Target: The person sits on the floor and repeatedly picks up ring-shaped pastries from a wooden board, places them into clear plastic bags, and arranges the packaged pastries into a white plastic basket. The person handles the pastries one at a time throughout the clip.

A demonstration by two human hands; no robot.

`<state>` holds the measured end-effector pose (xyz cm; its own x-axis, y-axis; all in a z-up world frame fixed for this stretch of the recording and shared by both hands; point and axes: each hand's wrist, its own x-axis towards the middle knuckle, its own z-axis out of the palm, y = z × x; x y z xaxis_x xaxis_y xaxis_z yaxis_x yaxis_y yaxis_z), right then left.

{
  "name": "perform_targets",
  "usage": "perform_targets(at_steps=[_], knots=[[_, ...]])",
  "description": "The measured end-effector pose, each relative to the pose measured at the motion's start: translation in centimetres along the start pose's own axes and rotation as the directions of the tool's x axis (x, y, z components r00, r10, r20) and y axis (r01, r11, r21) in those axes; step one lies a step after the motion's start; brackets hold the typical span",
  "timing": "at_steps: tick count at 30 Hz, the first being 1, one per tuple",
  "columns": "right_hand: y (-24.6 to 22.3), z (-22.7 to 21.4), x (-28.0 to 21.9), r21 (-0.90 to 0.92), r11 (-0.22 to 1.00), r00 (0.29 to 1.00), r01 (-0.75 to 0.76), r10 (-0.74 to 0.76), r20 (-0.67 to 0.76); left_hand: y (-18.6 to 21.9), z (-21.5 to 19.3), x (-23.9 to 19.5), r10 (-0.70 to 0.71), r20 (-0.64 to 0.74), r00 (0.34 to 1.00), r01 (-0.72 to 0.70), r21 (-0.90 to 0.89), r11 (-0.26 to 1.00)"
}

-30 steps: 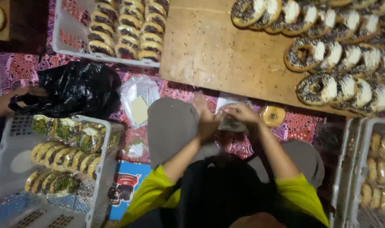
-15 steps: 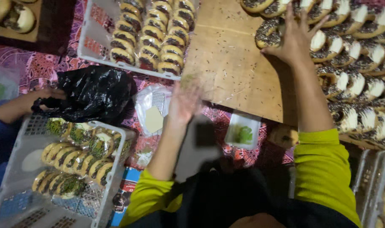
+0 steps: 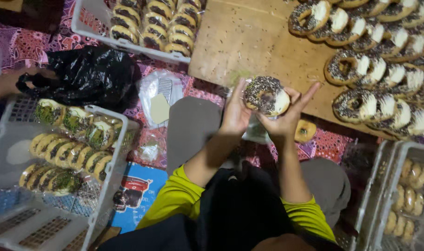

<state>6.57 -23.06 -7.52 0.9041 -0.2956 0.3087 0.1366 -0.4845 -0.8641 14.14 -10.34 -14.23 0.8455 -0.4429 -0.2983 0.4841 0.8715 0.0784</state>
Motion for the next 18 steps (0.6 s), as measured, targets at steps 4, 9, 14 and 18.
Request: perform_targets(at_steps=[4, 9, 14, 18], knots=[[-1.7, -4.3, -2.1, 0.235, 0.972, 0.98, -0.024, -0.023, 0.197, -0.3, 5.6, -2.2, 0.105, -0.33, 0.938, 0.013, 0.336, 0.942], [-2.3, -3.9, -4.0, 0.059, 0.998, 0.993, -0.014, 0.02, -0.119, -5.3, 6.2, -5.0, 0.034, -0.183, 0.983, 0.022, 0.299, 0.954], [-4.4, -3.5, -4.7, -0.033, 0.987, 0.968, -0.158, 0.148, -0.205, -7.6, 2.9, -4.1, -0.038, -0.172, 0.984, 0.087, 0.289, 0.953], [-6.3, -4.8, -4.3, -0.105, 0.99, 0.975, 0.095, -0.114, -0.19, -4.4, 2.1, -4.1, -0.089, -0.117, 0.989, 0.117, 0.254, 0.96]])
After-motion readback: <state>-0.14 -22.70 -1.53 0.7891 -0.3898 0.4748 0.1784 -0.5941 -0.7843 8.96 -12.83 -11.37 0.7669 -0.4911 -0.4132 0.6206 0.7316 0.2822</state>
